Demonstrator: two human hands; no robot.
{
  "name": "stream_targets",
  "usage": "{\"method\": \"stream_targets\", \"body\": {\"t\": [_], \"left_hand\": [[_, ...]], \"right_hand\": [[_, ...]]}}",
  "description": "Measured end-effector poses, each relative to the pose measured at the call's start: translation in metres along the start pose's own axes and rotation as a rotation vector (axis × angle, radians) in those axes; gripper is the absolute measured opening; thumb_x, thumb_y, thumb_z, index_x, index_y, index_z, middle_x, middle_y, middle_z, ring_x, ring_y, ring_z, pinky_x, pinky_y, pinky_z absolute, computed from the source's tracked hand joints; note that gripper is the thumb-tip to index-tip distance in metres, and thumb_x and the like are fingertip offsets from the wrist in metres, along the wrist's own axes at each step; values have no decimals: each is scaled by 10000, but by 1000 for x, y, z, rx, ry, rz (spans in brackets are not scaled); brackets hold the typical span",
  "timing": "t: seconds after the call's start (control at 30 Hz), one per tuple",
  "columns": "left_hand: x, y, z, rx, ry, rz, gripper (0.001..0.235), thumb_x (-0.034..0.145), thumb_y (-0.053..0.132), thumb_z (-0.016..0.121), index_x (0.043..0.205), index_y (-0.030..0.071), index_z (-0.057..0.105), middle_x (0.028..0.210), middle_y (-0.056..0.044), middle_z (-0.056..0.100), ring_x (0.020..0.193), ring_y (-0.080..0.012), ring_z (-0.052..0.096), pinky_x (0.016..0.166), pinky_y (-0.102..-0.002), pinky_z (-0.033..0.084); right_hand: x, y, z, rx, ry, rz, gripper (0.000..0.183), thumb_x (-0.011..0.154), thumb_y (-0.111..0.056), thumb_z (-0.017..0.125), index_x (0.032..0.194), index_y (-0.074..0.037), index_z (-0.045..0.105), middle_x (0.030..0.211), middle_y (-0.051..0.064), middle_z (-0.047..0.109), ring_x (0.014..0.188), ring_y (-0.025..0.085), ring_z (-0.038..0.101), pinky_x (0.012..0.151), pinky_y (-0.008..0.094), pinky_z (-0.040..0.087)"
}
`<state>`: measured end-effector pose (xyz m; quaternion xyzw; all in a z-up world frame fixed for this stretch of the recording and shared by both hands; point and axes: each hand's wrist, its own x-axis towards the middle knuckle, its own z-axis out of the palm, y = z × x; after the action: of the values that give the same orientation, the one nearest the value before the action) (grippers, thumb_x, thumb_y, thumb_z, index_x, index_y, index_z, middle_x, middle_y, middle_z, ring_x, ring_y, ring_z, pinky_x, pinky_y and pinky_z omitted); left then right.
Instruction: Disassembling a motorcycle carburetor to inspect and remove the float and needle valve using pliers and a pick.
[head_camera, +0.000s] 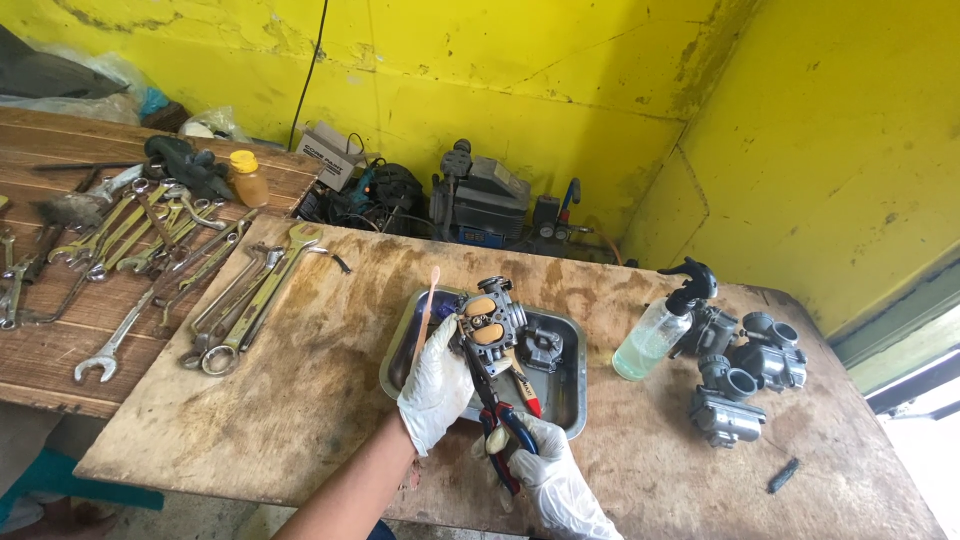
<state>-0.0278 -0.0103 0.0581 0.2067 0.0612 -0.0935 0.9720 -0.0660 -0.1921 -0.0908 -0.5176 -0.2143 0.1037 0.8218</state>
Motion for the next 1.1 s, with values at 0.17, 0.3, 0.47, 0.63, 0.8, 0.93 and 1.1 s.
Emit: {"method": "stream_targets", "body": {"t": [0.17,0.3,0.47,0.63,0.8,0.93,1.1], "left_hand": [[2,0,-5,4,-25,-31,583,988,367,482,1464,34,526,1396,-238,606,1248,-352,589,1052,-500,494],[4,-1,-8,16,-45,-17,557,999,345,477,1455,29,533,1395,-234,611,1252,-348,595,1043,-514,502],[7,-3,-11,43,-7,-41,541,1001,376,478,1433,61,562,1360,-214,632,1234,-339,598,1067,-499,489],[-1,0,0,24,79,-78,552,1005,358,451,1444,38,553,1421,-222,608,1338,-341,557,1171,-482,425],[23,-10,-23,-7,121,30,475,1012,341,507,1386,64,606,1311,-204,673,1205,-341,640,1010,-515,537],[17,-5,-17,76,142,35,534,968,411,517,1412,125,594,1341,-197,662,1221,-331,632,1030,-542,520],[22,-7,-30,109,91,43,545,961,392,528,1407,85,590,1372,-182,645,1263,-306,605,1058,-550,488]], "right_hand": [[-1,-31,24,-65,4,105,344,804,-259,730,979,37,719,948,190,735,624,222,668,473,310,557],[2,-39,29,-99,-53,90,305,867,-223,718,969,64,706,891,185,707,645,278,726,467,363,629],[-1,-38,32,-12,-20,116,356,836,-221,735,970,106,693,918,240,704,681,359,738,498,438,650],[-5,-57,55,243,186,384,285,734,145,443,942,134,637,1033,429,687,793,505,743,513,567,641],[-8,-104,102,324,341,538,558,670,205,423,1196,114,585,912,376,655,642,436,659,429,498,547],[-22,-95,82,320,286,576,459,669,184,424,1100,165,581,996,466,682,625,488,666,457,528,584],[-30,-108,90,202,503,571,446,837,277,628,1221,53,588,921,451,718,559,461,657,414,444,517]]}}
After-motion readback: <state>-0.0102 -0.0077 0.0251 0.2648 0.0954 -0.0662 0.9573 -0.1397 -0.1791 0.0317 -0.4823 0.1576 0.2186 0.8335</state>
